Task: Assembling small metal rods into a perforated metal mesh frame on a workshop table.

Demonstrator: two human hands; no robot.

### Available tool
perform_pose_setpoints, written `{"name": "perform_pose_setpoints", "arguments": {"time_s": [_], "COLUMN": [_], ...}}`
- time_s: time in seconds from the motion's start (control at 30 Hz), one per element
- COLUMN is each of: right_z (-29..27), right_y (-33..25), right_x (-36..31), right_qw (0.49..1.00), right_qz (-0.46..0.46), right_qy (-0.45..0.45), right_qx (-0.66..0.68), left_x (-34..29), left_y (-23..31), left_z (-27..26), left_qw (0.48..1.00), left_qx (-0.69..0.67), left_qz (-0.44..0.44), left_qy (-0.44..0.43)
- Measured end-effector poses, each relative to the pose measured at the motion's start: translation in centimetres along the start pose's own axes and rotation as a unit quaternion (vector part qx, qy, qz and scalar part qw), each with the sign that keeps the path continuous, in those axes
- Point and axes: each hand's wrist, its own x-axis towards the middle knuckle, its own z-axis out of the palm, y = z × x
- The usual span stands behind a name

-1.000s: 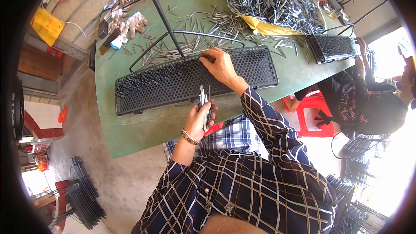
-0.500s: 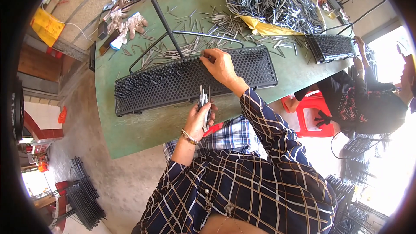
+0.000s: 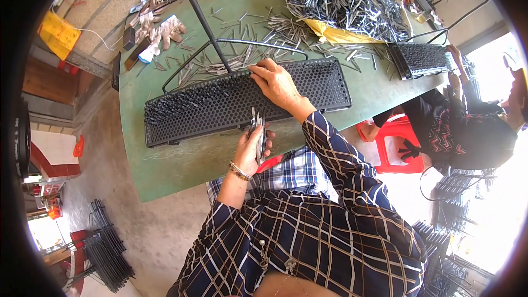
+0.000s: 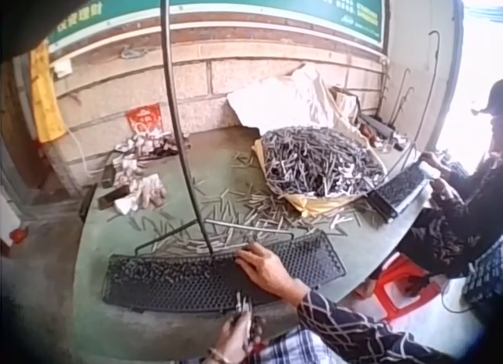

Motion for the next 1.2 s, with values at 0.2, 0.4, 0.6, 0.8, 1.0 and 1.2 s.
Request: {"name": "perform_pose_setpoints", "arguments": {"time_s": [0.2,0.4,0.6,0.8,1.0,1.2], "right_z": [-0.4,-0.4,-2.8,-3.3,-3.7,-3.2], "right_y": [-0.1,0.0,-2.5,-3.7,-4.7,-3.7], "right_x": [0.1,-0.1,-0.3,-2.0,-3.6,-5.9], "right_qw": [0.999,0.996,0.975,0.934,0.948,0.978], "right_qz": [-0.016,-0.050,0.162,0.212,0.151,0.063], "right_qy": [-0.037,-0.045,-0.093,-0.233,-0.237,-0.153], "right_qx": [-0.014,-0.053,0.121,0.169,0.151,0.130], "left_x": [0.0,-0.3,-0.7,-0.7,-0.4,-0.6], "left_y": [-0.2,0.3,0.4,0.7,-0.2,-0.5], "left_z": [-0.3,0.2,-0.1,0.5,-0.6,-0.7], "left_qw": [1.000,1.000,0.998,0.995,0.997,0.998], "left_qx": [0.003,-0.007,-0.008,-0.038,-0.074,-0.051], "left_qz": [0.023,0.007,0.061,0.084,0.031,0.045], "left_qy": [-0.015,-0.022,-0.023,-0.035,-0.019,0.004]}}
